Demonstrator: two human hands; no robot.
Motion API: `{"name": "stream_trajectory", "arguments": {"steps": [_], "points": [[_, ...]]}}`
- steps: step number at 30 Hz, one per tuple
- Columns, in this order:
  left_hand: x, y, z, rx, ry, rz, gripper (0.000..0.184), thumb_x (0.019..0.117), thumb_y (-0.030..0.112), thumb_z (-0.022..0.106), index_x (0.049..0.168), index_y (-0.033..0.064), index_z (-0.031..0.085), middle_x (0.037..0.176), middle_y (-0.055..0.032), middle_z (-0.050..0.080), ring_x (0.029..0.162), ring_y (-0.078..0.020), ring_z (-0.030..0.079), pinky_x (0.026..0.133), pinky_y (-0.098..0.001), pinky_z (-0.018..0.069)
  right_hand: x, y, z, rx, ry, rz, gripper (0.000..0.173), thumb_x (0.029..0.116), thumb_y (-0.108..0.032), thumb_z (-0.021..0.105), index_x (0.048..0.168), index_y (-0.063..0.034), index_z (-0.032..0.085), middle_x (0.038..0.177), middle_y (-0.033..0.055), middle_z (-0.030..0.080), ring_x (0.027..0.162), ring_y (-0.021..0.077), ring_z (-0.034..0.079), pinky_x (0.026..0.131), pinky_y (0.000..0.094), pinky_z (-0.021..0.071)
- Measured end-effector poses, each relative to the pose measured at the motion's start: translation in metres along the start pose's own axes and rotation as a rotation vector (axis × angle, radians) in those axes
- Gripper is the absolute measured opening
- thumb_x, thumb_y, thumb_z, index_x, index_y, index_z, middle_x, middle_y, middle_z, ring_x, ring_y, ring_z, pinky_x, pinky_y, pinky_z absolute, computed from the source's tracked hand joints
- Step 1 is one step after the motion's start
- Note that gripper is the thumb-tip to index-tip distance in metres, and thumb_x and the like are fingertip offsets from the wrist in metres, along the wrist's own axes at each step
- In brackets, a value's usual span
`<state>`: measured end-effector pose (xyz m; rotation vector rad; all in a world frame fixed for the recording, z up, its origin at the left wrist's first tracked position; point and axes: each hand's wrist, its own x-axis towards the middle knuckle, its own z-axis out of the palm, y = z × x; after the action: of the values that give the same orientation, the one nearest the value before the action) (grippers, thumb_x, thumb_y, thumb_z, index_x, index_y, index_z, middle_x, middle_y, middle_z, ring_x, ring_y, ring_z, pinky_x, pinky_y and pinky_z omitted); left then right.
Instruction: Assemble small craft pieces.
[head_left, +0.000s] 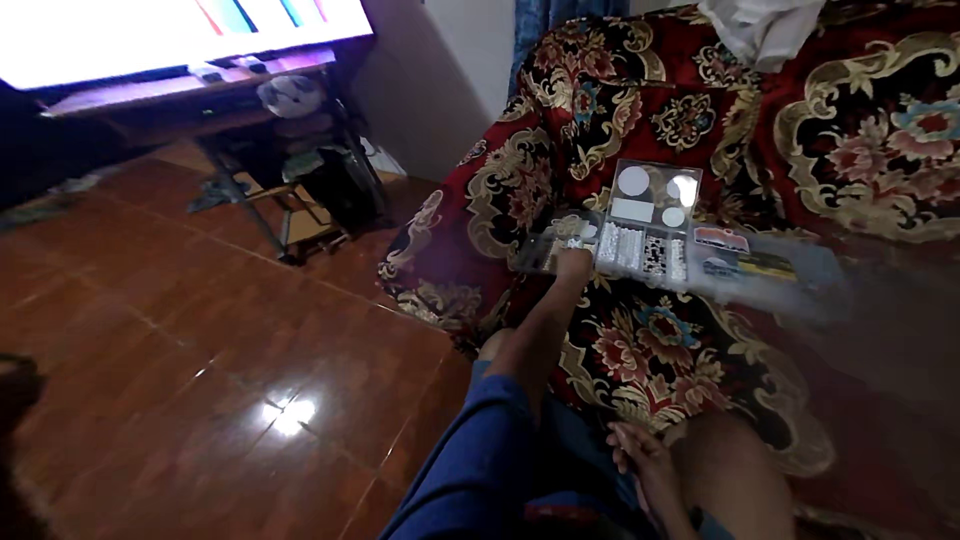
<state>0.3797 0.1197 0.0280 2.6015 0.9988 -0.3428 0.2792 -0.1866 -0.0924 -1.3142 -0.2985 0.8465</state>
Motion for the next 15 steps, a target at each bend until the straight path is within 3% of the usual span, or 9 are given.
{"name": "stream_trajectory", "arguments": {"steps": [12, 15], "points": [[0.008, -0.013, 0.009, -0.067, 0.074, 0.121, 0.03, 0.0982, -0.002, 0.056, 0.127, -0.0042, 0.064, 0.133, -0.0251, 0.062, 0.131, -0.0433, 0.053, 0.111, -0.0596, 0.0402, 0.002, 0.0, -0.003, -0.14, -0.103, -0.032, 0.02, 0.1036, -0.002, 0.049, 0.109, 0.0052, 0.066, 0.083, -0.0033, 0.073, 0.063, 0.0008, 0.065, 0.062, 0.0181, 0.0574], [0.008, -0.022, 0.008, -0.166, 0.139, 0.139, 0.033, 0.1009, 0.008, 0.057, 0.131, -0.0047, 0.061, 0.133, -0.0261, 0.062, 0.13, -0.0429, 0.054, 0.11, -0.0581, 0.0422, 0.003, 0.001, -0.005, -0.184, -0.078, 0.005, 0.02, 0.1035, -0.003, 0.05, 0.111, 0.0067, 0.065, 0.086, -0.0006, 0.073, 0.064, 0.003, 0.066, 0.061, 0.0198, 0.058]]}}
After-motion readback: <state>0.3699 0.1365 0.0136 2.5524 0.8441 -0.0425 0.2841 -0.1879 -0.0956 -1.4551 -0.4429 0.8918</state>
